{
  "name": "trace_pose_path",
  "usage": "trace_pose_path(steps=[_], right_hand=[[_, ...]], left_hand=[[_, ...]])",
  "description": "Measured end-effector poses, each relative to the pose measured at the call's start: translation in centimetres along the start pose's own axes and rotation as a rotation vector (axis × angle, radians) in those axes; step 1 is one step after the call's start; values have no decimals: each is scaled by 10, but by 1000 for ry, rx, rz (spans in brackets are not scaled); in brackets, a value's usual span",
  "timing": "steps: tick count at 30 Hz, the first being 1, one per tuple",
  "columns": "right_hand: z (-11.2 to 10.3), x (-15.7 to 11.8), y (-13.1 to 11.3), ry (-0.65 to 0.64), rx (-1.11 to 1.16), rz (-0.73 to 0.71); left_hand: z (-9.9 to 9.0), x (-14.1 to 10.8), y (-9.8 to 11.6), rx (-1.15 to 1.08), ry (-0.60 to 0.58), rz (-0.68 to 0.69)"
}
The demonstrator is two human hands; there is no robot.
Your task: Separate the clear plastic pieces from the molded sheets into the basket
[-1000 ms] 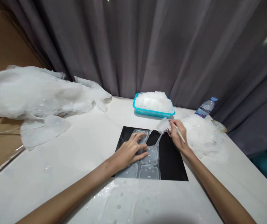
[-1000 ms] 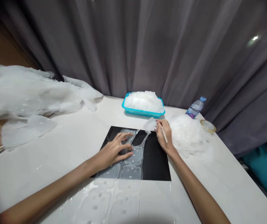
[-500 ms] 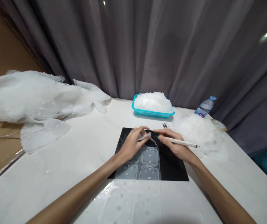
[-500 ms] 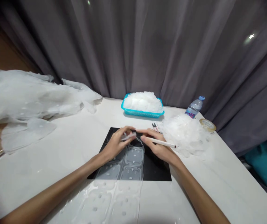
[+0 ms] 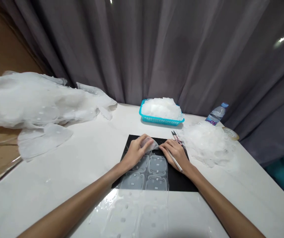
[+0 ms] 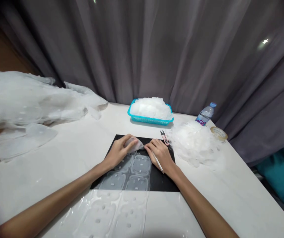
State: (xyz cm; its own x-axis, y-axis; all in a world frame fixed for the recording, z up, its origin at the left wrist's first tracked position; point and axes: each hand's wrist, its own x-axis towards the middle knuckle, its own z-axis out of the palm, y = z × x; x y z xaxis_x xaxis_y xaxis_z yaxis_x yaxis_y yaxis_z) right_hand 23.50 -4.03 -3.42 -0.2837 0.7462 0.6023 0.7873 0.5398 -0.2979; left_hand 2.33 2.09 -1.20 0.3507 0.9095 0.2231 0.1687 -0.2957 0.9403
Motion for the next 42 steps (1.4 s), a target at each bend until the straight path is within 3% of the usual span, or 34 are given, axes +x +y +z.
trace_pose_path(steps=[5,7,10,13,18,24,28,34,42], right_hand=[[4,-2,3,30,-34,13],[6,-4,6,47,-33,30],[6,-7,9,127,-30,107],[0,-8,7,222,-11,188],[-13,-8,-22,240,139,166],[-19,-8,-52,258,260,60],[-24,-7,-55,308,247,18],[-33,-8,-60,329,256,-22],[-37,-11,-61,382,209,-102]], left_hand=[[-29,29,-13,-182,326,-143],[-41,35,-9,-266,343,-185],[-46,26,5,-359,228,-230],[-35,5,19,-400,56,-261],[-18,-19,31,-469,-293,-251],[-16,-22,32,-602,-351,-177],[-16,-23,30,-565,-370,-111],[-15,-31,40,-325,-397,32],[-19,-32,48,-314,-398,137]])
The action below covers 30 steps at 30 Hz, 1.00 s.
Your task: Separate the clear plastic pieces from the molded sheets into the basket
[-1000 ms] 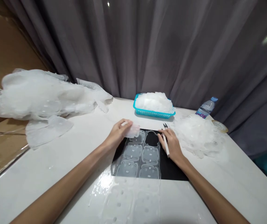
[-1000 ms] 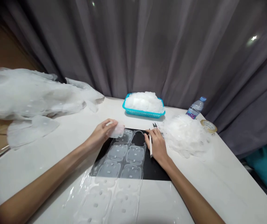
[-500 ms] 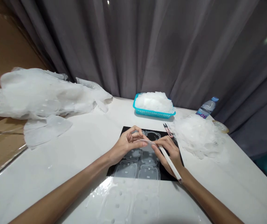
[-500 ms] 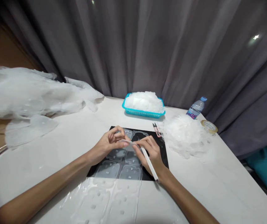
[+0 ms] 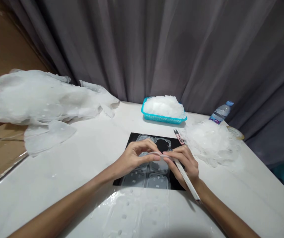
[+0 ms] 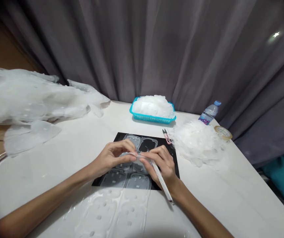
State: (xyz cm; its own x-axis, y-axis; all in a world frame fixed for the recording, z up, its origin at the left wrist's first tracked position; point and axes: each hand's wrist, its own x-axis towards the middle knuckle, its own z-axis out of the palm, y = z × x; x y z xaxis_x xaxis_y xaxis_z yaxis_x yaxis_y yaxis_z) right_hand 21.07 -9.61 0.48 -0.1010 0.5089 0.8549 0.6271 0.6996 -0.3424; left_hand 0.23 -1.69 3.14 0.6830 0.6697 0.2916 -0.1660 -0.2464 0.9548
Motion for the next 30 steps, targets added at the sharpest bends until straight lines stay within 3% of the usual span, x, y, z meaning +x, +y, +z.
trace_pose_path(steps=[14,30], right_hand=[[-6,-5,11,-27,-95,-43],[0,-13,27,-66,-151,-59]], left_hand=[[-5,1,2,52,-4,39],[-18,4,-20,97,-8,-43]])
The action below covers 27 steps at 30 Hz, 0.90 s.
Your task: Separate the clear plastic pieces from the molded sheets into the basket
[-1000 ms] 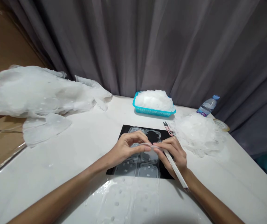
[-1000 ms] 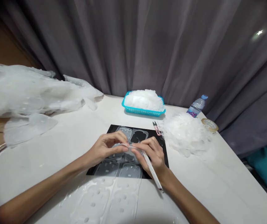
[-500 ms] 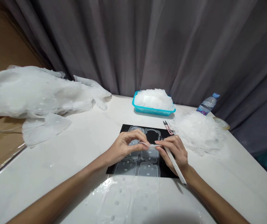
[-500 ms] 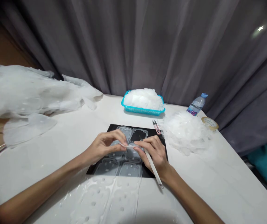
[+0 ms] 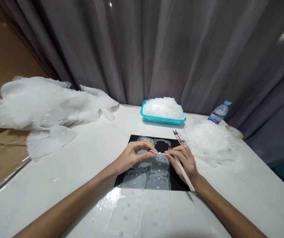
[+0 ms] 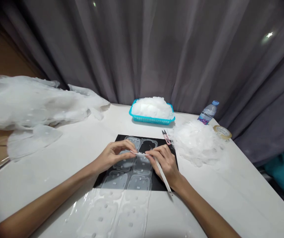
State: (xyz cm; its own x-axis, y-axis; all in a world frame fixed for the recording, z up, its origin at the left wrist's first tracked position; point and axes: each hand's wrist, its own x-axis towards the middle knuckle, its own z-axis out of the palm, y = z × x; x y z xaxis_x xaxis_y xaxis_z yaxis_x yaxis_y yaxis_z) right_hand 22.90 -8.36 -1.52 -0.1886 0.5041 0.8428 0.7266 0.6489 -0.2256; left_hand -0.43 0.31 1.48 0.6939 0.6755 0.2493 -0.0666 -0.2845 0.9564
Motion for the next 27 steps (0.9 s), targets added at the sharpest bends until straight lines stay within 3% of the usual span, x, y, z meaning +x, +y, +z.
trace_pose_path(steps=[27], right_hand=[[6,-5,10,-31,-74,-24]], left_hand=[[0,0,-7,48,10,-134]])
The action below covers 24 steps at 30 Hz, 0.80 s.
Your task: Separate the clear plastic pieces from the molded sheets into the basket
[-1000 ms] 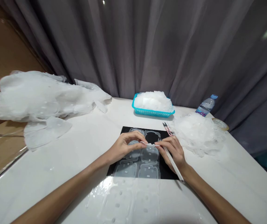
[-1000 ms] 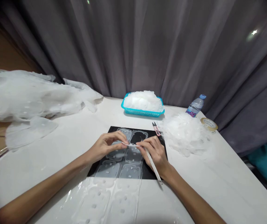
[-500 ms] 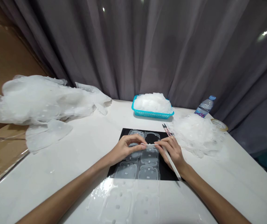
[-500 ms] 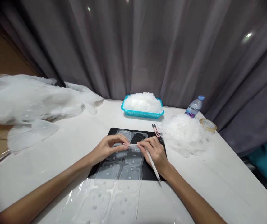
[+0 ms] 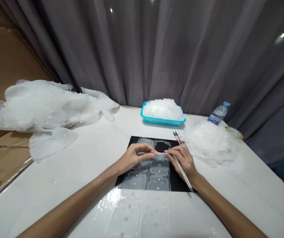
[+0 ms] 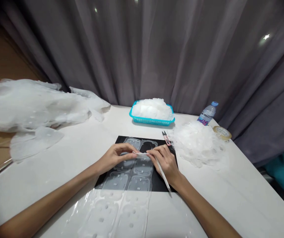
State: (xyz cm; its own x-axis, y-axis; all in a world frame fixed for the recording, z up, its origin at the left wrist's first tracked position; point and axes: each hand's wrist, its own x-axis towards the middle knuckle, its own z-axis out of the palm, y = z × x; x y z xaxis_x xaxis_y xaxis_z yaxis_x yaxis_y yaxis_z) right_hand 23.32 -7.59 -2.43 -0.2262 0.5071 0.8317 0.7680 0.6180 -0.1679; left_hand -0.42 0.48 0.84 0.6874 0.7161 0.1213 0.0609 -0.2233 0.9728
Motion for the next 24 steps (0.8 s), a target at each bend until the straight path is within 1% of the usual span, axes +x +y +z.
trace_pose_path(steps=[11,17,21,24], right_hand=[[-1,2,-1,-4,3,0],[-4,4,-2,14,20,3],[-6,4,-4,32,5,-18],[-6,4,-4,65,-2,-26]], left_hand=[[0,1,0,-10,6,-8],[-1,0,2,0,14,41],[0,0,7,9,1,78],[1,-2,11,37,14,90]])
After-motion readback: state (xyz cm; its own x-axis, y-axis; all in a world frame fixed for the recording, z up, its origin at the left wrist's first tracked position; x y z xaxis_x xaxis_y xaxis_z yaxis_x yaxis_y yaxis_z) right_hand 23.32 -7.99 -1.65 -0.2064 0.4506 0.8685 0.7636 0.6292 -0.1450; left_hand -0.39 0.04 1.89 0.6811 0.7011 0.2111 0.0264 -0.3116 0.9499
